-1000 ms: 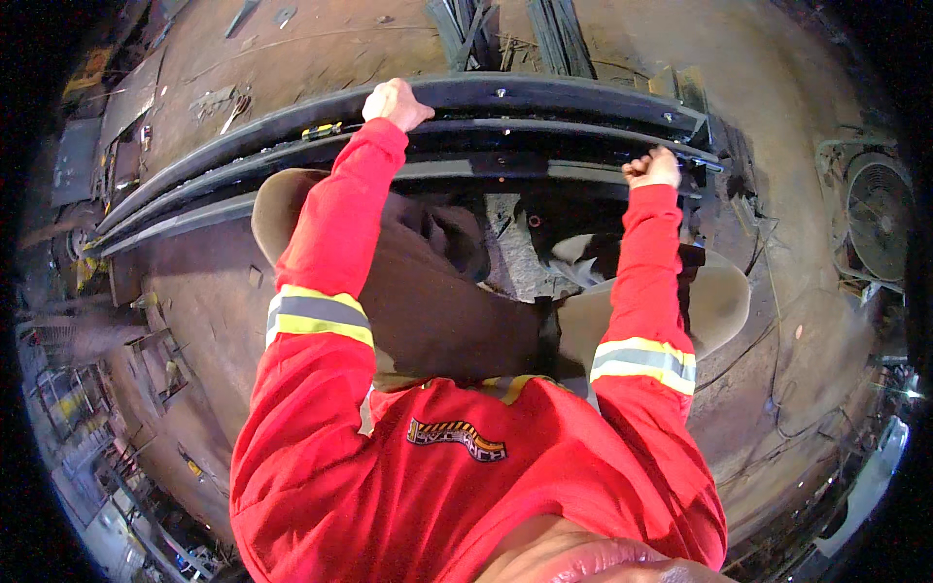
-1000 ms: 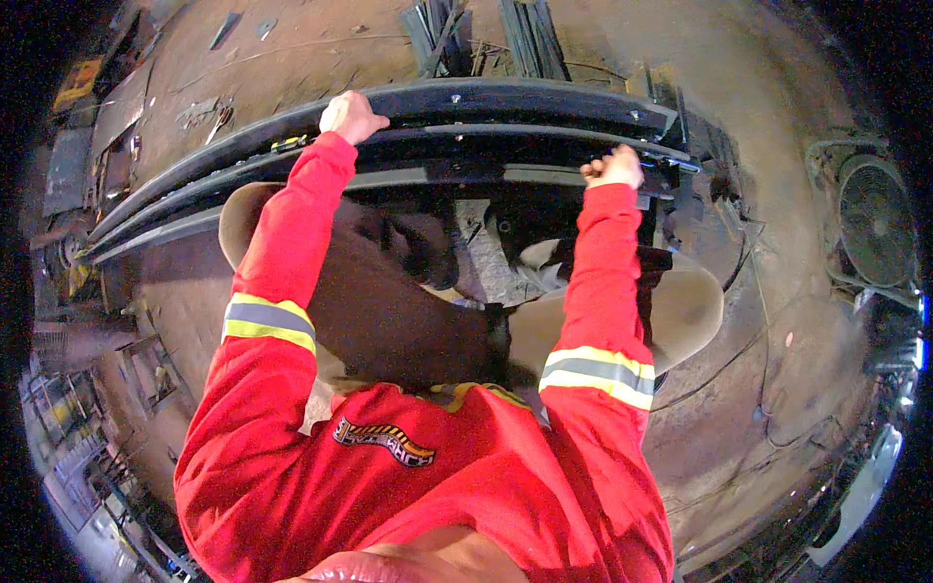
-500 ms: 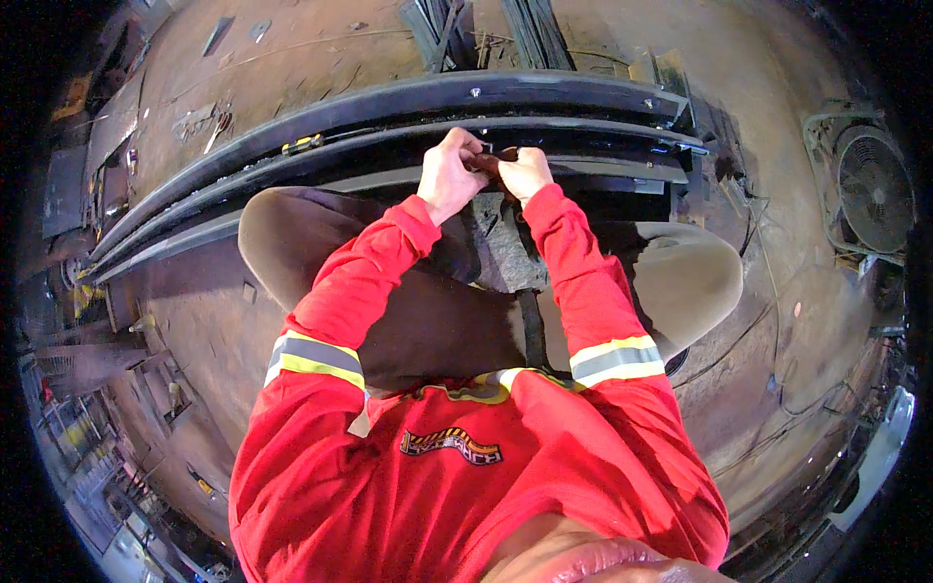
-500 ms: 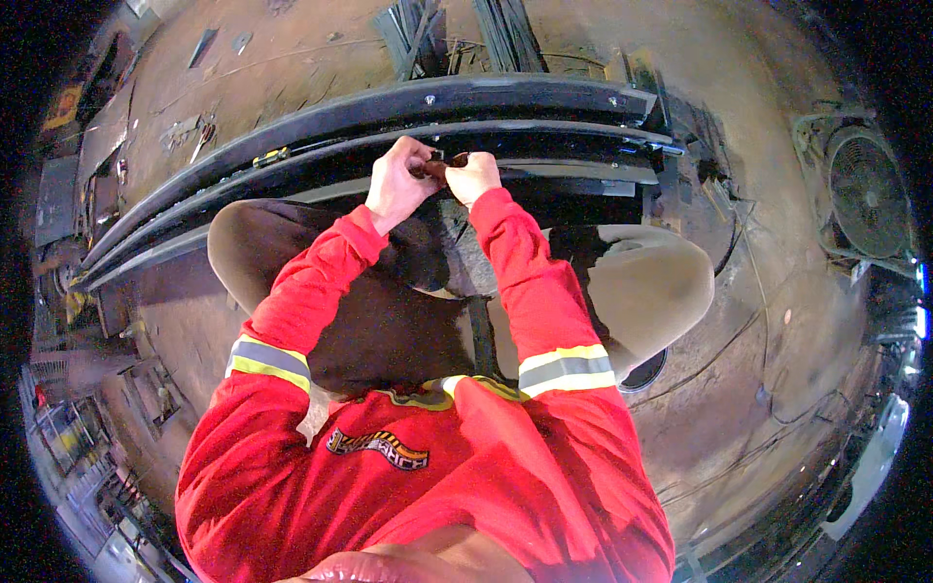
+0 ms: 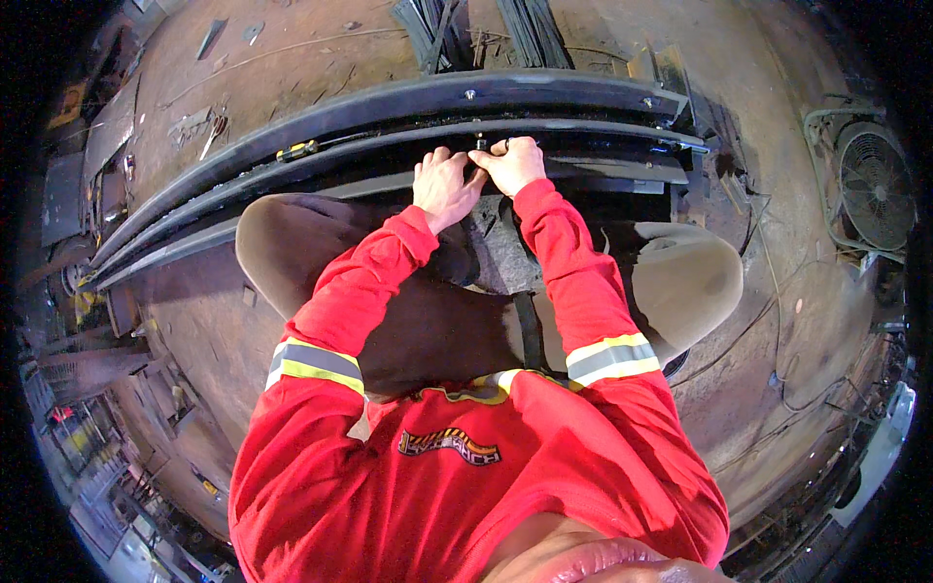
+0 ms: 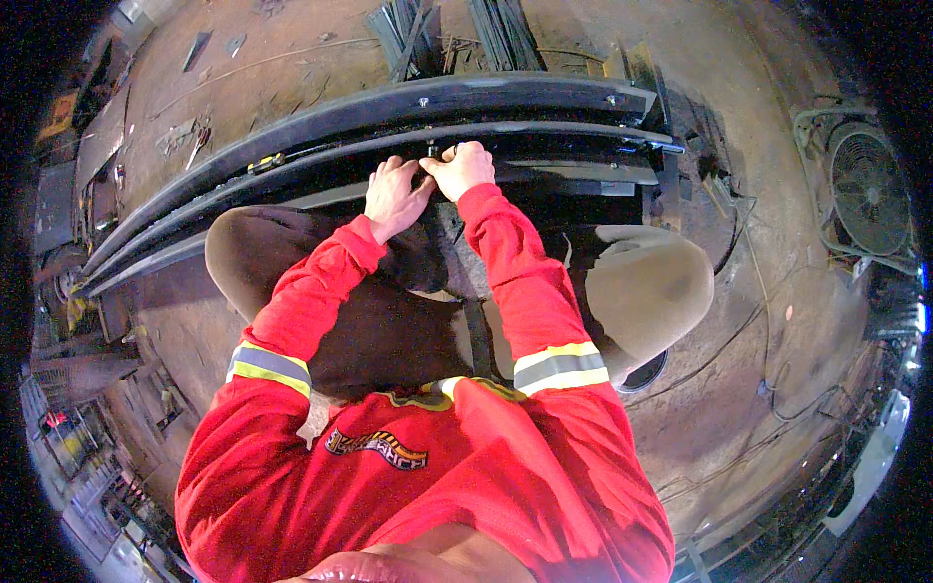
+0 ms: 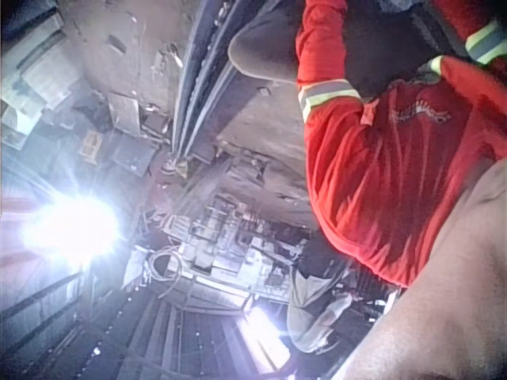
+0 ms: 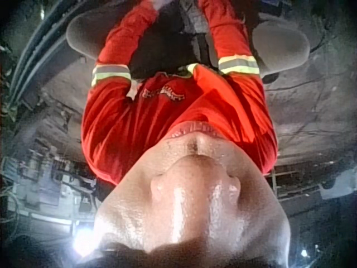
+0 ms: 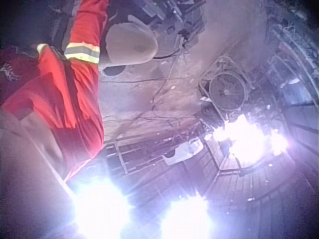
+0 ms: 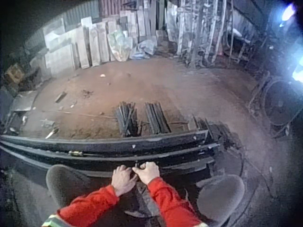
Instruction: The person sits on the floor and assembles a metal frame structure by hand. They align metal bars, insert fasteners, and use a screwdriver to tighten the components together.
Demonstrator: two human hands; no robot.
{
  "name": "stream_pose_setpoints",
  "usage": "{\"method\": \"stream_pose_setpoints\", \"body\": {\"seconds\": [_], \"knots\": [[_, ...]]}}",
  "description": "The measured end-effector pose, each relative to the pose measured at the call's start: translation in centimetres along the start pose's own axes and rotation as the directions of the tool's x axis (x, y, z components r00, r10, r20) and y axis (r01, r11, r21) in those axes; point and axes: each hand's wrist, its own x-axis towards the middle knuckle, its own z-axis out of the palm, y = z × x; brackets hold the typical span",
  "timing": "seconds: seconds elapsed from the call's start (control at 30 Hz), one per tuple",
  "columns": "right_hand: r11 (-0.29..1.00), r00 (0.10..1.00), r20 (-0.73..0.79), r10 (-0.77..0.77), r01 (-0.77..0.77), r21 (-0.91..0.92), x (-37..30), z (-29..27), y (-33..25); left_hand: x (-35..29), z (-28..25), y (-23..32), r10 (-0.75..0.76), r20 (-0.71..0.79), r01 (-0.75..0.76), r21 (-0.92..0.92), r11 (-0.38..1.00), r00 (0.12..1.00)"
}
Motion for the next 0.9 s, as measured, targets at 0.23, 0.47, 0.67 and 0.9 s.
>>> {"method": "stream_pose_setpoints", "body": {"seconds": [0.23,0.47,0.67,0.9], "knots": [[1.000,0.999,0.054,0.000,-0.001,0.010,1.0,0.6,0.5,0.4,0.5,0.0,-0.039,0.011,0.039,-0.046,0.998,0.999],[0.989,0.998,0.055,-0.027,0.019,0.149,0.8,0.4,0.5,0.8,0.9,-0.5,-0.014,0.005,0.014,-0.137,0.990,1.000],[0.979,0.997,0.071,-0.032,0.017,0.203,0.9,0.7,1.2,1.0,1.4,-0.3,-0.085,0.001,0.083,-0.197,0.977,0.996],[0.952,0.979,0.156,-0.135,0.085,0.293,-0.7,-0.3,2.4,1.6,1.5,-0.2,-0.225,-0.100,0.172,-0.379,0.909,0.969]]}}
